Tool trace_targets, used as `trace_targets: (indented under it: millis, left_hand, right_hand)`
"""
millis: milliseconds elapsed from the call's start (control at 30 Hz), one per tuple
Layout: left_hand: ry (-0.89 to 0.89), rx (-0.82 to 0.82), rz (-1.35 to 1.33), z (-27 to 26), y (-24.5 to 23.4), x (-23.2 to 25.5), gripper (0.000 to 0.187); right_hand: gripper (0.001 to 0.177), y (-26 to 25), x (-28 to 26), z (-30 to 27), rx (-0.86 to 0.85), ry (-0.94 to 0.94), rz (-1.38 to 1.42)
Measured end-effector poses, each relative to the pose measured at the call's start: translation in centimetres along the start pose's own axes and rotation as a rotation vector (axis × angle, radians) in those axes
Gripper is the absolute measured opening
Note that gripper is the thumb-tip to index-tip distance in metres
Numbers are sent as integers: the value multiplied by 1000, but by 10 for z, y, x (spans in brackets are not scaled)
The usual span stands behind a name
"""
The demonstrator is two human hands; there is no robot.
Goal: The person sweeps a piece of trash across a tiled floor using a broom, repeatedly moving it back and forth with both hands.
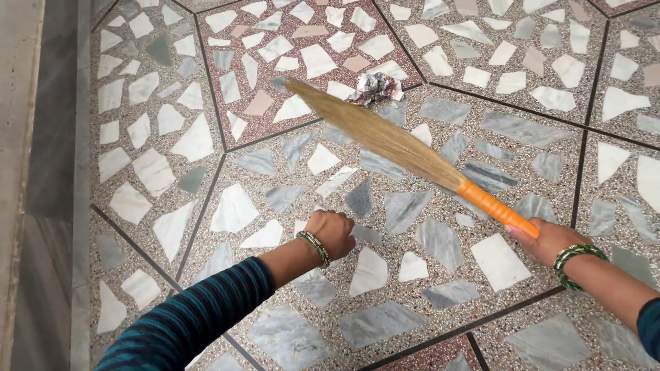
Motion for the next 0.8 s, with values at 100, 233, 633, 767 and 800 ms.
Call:
trace_targets:
  millis: [100,233,633,767,800]
  left_hand:
    - [8,-1,-19,39,-7,28,28]
    - [37,53,-79,54,-30,58,30]
    - [492,139,-171,57,-31,129,30]
    - [571,176,-245,49,-28,145,28]
    - [600,219,-280,45,-30,150,27]
  right_hand:
    - [70,-50,-44,-1,119,-12,32]
    - [68,-74,-96,-67,242,-5,78]
    - [58,49,-133,-196,109,91,195]
    - [56,64,-128,-218,60,133,264]
    - [56,64,-123,-225,121,148,316]
Point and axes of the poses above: each hand's wrist, its own z-axis towards the middle knuckle, its own y-axis out of the palm, x = y × z, the point moved 4 cm from there along z, towards the middle knuckle, and after that the axes turned 8 degrees about x, right-handed, at the moved point
